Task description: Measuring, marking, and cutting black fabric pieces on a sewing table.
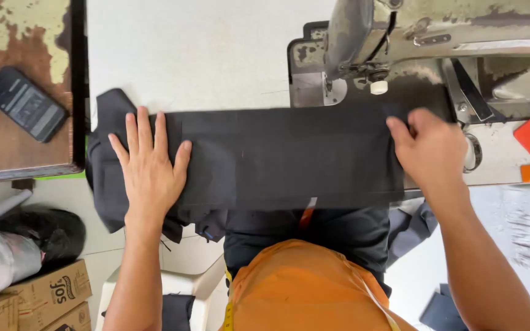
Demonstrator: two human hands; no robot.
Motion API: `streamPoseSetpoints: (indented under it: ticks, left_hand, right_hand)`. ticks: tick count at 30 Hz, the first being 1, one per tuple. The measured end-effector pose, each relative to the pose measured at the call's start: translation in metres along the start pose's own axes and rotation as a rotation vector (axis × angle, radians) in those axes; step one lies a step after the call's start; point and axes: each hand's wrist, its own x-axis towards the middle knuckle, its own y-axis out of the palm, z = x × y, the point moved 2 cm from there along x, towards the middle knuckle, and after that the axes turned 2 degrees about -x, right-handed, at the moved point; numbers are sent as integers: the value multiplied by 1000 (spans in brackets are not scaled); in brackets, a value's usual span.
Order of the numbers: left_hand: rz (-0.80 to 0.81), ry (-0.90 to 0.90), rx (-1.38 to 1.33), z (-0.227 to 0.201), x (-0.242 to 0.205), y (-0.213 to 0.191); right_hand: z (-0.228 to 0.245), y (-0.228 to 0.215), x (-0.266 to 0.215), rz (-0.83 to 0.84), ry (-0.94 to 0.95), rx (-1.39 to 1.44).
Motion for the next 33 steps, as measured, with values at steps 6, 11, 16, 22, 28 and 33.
streamPoseSetpoints:
  ticks: [6, 11, 16, 22, 28, 33]
  left_hand:
    - [-41, 43, -70, -3, 37, 13]
    - [-25, 99, -227, -4, 30, -1]
    - [-43, 142, -277, -10, 15, -13]
    - [-75, 150, -335, -26, 16, -8]
    - [-43, 163, -379, -44, 13, -3]
    - [-26, 178, -352, -50, 12, 1]
  right_hand:
    - [12, 3, 60, -369, -142, -492]
    - [-16, -51, -2, -541, -237, 27]
    - [-97, -25, -11, -544, -103, -145]
    - [-103, -25, 8, -389, 41, 27]
    - [-61, -72, 9, 20, 458, 181]
    - [-119, -58, -7, -138, 182, 258]
